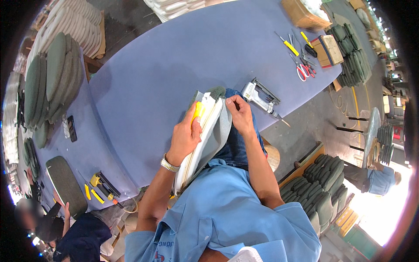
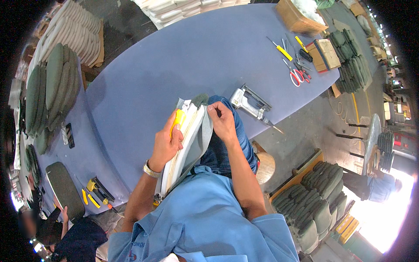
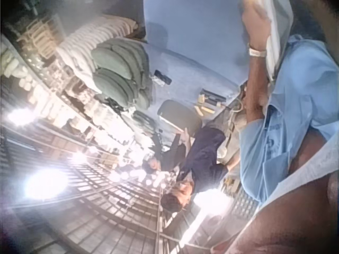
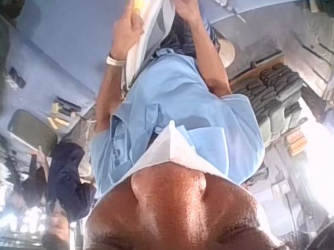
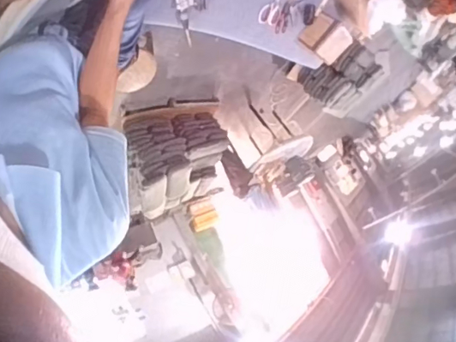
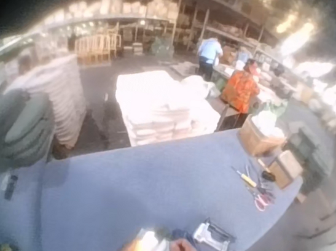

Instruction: The person assembles cushion covers by stapling fabric to foam inserts, trimming excess fabric with a utility knife, and folding edges. The person handles multiple cushions sequentially, using a staple gun and utility knife to secure and finish each unit.

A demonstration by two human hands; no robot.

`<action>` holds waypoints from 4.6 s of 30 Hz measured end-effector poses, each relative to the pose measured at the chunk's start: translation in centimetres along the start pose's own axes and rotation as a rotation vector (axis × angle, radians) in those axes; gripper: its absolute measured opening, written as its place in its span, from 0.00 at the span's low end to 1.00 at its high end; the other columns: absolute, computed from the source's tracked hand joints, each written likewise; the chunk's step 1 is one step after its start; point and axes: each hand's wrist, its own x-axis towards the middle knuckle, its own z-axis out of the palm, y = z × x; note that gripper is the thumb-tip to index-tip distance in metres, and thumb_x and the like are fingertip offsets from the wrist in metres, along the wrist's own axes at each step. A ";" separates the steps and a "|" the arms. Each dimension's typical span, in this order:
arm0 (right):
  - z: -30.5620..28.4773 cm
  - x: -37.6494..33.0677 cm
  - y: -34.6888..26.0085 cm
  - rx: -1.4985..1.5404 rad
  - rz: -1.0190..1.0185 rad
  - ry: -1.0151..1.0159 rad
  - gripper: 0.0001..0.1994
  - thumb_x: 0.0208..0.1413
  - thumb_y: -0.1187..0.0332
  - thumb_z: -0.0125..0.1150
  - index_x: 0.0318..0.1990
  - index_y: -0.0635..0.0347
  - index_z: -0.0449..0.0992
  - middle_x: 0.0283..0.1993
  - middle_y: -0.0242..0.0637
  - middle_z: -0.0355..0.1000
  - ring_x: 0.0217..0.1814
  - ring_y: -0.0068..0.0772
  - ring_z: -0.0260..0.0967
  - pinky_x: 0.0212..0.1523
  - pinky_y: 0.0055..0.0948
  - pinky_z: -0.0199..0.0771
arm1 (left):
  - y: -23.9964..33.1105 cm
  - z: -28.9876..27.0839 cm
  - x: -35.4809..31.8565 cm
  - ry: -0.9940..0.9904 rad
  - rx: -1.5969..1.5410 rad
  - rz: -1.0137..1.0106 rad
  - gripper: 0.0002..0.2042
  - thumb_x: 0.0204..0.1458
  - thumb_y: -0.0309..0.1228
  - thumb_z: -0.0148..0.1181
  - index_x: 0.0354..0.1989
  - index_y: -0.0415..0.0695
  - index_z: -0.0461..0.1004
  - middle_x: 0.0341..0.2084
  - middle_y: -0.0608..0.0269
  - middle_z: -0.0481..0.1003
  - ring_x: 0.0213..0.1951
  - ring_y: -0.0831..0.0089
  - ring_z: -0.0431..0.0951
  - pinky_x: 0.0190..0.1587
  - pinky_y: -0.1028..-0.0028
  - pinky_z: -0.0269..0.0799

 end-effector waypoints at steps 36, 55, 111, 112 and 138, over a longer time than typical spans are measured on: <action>-13.5 5.8 3.8 -0.064 0.261 0.066 0.12 0.66 0.65 0.62 0.51 0.59 0.70 0.35 0.39 0.76 0.33 0.32 0.75 0.36 0.30 0.79 | -6.4 -7.3 -10.2 0.571 0.287 -0.158 0.26 0.64 0.42 0.59 0.68 0.43 0.69 0.60 0.43 0.74 0.61 0.51 0.76 0.61 0.60 0.70; 0.9 8.7 0.8 0.075 0.188 -0.313 0.33 0.74 0.45 0.35 0.64 0.68 0.71 0.57 0.50 0.76 0.56 0.45 0.75 0.61 0.39 0.73 | -15.4 5.2 -22.8 0.709 -1.536 -0.841 0.24 0.64 0.40 0.60 0.63 0.39 0.72 0.58 0.53 0.75 0.56 0.66 0.77 0.55 0.67 0.78; -0.1 -1.8 -2.5 -0.310 -0.224 -0.052 0.13 0.63 0.70 0.63 0.28 0.71 0.76 0.73 0.54 0.64 0.70 0.50 0.68 0.60 0.35 0.72 | -0.3 4.5 3.1 -0.190 0.317 -0.082 0.46 0.48 0.30 0.68 0.78 0.52 0.50 0.78 0.57 0.48 0.77 0.48 0.47 0.71 0.39 0.52; -0.1 -1.8 -2.7 -0.319 -0.227 -0.052 0.13 0.63 0.70 0.64 0.29 0.71 0.76 0.73 0.55 0.63 0.70 0.51 0.68 0.60 0.35 0.72 | -0.2 4.5 3.2 -0.192 0.317 -0.081 0.46 0.48 0.30 0.68 0.78 0.52 0.51 0.78 0.57 0.48 0.78 0.48 0.46 0.71 0.39 0.52; 0.7 -3.2 -2.2 -0.359 -0.212 0.095 0.07 0.57 0.76 0.66 0.28 0.67 0.77 0.43 0.39 0.78 0.46 0.39 0.71 0.47 0.35 0.71 | -2.0 5.0 2.1 -0.081 0.304 0.184 0.35 0.47 0.26 0.68 0.68 0.54 0.71 0.72 0.66 0.64 0.75 0.51 0.56 0.70 0.37 0.52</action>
